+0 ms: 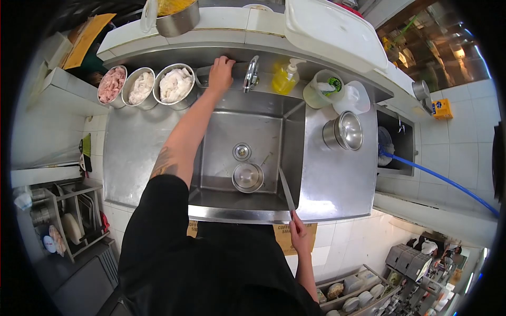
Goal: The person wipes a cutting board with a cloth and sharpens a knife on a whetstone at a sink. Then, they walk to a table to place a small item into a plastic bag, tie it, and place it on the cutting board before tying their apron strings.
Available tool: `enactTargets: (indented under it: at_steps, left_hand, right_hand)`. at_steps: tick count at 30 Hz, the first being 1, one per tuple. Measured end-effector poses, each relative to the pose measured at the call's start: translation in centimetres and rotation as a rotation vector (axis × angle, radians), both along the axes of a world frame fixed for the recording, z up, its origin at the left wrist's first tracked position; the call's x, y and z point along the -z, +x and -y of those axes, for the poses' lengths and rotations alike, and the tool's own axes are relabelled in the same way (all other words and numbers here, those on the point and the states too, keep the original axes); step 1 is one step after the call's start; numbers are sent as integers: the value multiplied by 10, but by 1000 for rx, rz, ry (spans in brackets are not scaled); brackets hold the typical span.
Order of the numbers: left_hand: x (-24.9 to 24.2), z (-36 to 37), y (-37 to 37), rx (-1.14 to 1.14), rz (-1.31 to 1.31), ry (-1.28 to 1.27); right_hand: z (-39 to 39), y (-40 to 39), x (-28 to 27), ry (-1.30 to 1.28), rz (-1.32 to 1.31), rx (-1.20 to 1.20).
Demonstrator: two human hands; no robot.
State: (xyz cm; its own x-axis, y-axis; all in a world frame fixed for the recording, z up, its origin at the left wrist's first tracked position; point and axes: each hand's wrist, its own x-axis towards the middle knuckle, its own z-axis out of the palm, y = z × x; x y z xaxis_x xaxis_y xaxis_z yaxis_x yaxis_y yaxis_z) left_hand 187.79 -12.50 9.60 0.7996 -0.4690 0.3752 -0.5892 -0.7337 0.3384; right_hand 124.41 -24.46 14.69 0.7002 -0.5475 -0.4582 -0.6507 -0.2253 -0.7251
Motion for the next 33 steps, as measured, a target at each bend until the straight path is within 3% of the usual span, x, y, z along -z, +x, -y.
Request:
enactTargets:
  at_steps: [2, 5, 9, 10, 11, 13, 15, 16, 18, 19, 22, 25, 33]
  left_hand:
    - [6, 7, -25, 117, -26, -6]
    - [-12, 16, -84, 561, 288, -77]
    - [14, -1, -105, 169, 129, 72]
    - [20, -8, -112, 107, 36, 49]
    - [29, -16, -120, 46, -58, 25]
    - [67, -35, -137, -133, -76, -344]
    - [88, -52, -179, -459, -475, -625]
    - [129, -55, -198, -503, -780, -879]
    - [125, -54, -233, -476, -1327, -1210]
    - [89, -41, -247, -404, -1566, -1280]
    - [90, -19, -229, -315, -1648, -1593]
    - [88, -18, -208, -399, -1461, -1343]
    - [32, -21, -192, -337, -1511, -1266]
  right_hand:
    - [7, 30, 5, 30, -19, -23]
    - [16, 85, 17, 56, 27, -81]
    - [29, 158, 64, 8, 194, -180]
    - [28, 181, 66, -47, 261, -210]
    - [29, 206, 57, -213, 167, -319]
    - [30, 256, 43, -425, 52, -481]
    - [28, 303, 39, -510, 57, -605]
    - [25, 323, 38, -547, 83, -676]
    - [12, 358, 44, -560, 109, -707]
    - [6, 368, 48, -565, 123, -724]
    - [-12, 378, 25, -504, 76, -717]
    - [-13, 369, 25, -513, 134, -709]
    - [15, 322, 11, -558, 202, -652]
